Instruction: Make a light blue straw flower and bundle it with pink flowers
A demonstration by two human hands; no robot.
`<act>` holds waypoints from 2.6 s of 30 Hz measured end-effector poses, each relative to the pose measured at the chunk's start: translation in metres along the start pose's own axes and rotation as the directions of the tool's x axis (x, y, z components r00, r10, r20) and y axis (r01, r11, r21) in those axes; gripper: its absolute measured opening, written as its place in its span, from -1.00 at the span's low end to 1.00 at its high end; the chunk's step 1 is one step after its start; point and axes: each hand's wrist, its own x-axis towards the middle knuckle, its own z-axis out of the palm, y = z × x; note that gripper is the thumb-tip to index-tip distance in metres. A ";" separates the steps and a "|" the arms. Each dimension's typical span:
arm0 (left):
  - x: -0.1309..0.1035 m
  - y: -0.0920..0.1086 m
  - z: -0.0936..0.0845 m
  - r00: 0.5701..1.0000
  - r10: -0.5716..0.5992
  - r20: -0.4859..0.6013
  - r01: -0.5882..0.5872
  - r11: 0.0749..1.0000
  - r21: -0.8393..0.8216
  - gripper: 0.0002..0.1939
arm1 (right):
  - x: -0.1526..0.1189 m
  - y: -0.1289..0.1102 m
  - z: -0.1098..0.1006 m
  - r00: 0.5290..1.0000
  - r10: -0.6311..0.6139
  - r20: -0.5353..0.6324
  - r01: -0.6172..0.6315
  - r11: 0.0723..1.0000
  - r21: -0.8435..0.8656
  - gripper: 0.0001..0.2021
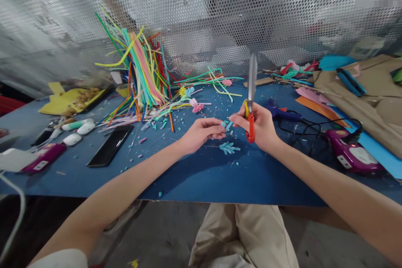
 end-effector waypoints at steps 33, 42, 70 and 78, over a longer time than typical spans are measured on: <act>-0.008 0.006 0.008 0.997 -0.064 0.030 0.057 0.979 0.197 -0.52 | -0.003 0.002 0.003 0.999 0.011 0.032 -0.008 0.994 -0.107 -0.72; -0.007 0.008 0.009 0.997 0.081 0.015 -0.083 0.962 0.261 -0.56 | -0.005 0.001 0.004 0.994 0.034 0.107 -0.019 0.989 -0.144 -0.69; -0.008 0.006 0.006 0.999 -0.043 0.005 0.040 0.966 0.255 -0.56 | -0.007 -0.002 0.007 0.994 0.071 0.085 -0.052 0.977 -0.209 -0.65; -0.004 0.001 0.004 0.997 0.076 -0.005 -0.073 0.970 0.231 -0.58 | -0.006 0.001 0.005 0.996 0.056 0.067 -0.039 0.970 -0.239 -0.65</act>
